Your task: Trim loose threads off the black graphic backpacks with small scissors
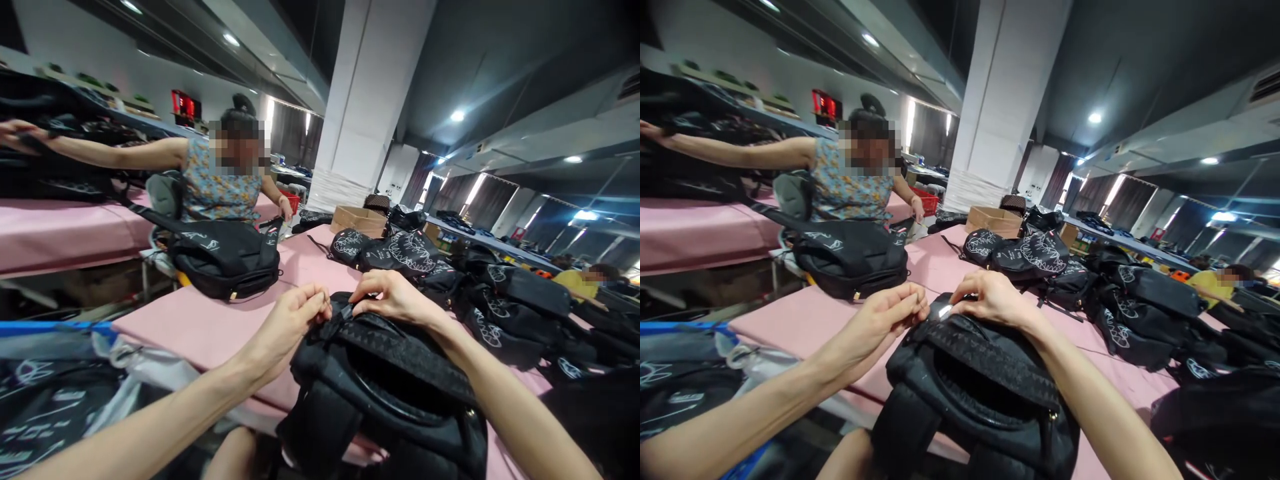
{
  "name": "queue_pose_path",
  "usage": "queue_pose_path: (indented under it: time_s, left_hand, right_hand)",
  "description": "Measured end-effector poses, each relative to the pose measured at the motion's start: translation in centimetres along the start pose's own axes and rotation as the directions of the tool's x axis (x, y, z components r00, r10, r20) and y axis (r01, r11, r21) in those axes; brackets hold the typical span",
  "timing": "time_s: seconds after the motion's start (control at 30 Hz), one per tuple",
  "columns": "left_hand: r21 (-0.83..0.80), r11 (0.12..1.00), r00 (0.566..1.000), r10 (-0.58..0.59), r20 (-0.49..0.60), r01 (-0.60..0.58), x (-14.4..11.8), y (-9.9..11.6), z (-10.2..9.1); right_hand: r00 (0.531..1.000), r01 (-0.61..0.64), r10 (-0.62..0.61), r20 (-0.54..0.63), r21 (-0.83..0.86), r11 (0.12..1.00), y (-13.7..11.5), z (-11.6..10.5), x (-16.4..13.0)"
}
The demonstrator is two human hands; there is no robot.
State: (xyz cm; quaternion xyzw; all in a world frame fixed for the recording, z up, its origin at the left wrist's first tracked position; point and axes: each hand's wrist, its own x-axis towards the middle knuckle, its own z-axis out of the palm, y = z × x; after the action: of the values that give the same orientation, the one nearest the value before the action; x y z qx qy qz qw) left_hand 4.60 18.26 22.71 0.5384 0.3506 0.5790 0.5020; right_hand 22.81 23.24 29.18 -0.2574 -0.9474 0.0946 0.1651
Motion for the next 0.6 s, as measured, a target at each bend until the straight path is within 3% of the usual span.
queue_pose_path:
  time_s: [0.2, 0.3, 0.4, 0.47, 0.53, 0.6]
  left_hand:
    - [-0.111, 0.992, 0.998, -0.053, 0.034, 0.057, 0.1, -0.2, 0.1]
    - [-0.165, 0.982, 0.996, -0.082, 0.043, 0.088, 0.8, -0.6, -0.8]
    - [0.11, 0.993, 0.99, 0.065, -0.124, -0.052, 1.5, -1.0, -2.7]
    - [0.419, 0.89, 0.941, 0.28, -0.191, -0.18, 1.2, -1.4, -3.6]
    - [0.601, 0.732, 0.915, 0.403, -0.004, -0.32, 0.1, -2.0, -3.4]
    - [0.625, 0.614, 0.871, 0.41, 0.27, -0.482, -1.3, -2.6, -1.9]
  right_hand:
    - [0.999, 0.011, -0.01, 0.032, -0.036, 0.999, -0.2, 0.0, 0.5]
    - [0.999, 0.021, -0.017, 0.049, -0.071, 0.997, -0.8, 0.0, 0.6]
    - [0.996, -0.086, 0.086, -0.008, 0.014, 0.996, -0.7, -0.1, 0.0]
    - [0.966, -0.21, 0.224, -0.128, 0.119, 0.971, 0.3, 0.0, -0.6]
    - [0.892, -0.287, 0.352, -0.284, 0.246, 0.926, 1.5, 0.1, -1.1]
    - [0.796, -0.301, 0.444, -0.412, 0.368, 0.88, 2.4, 0.1, -1.3]
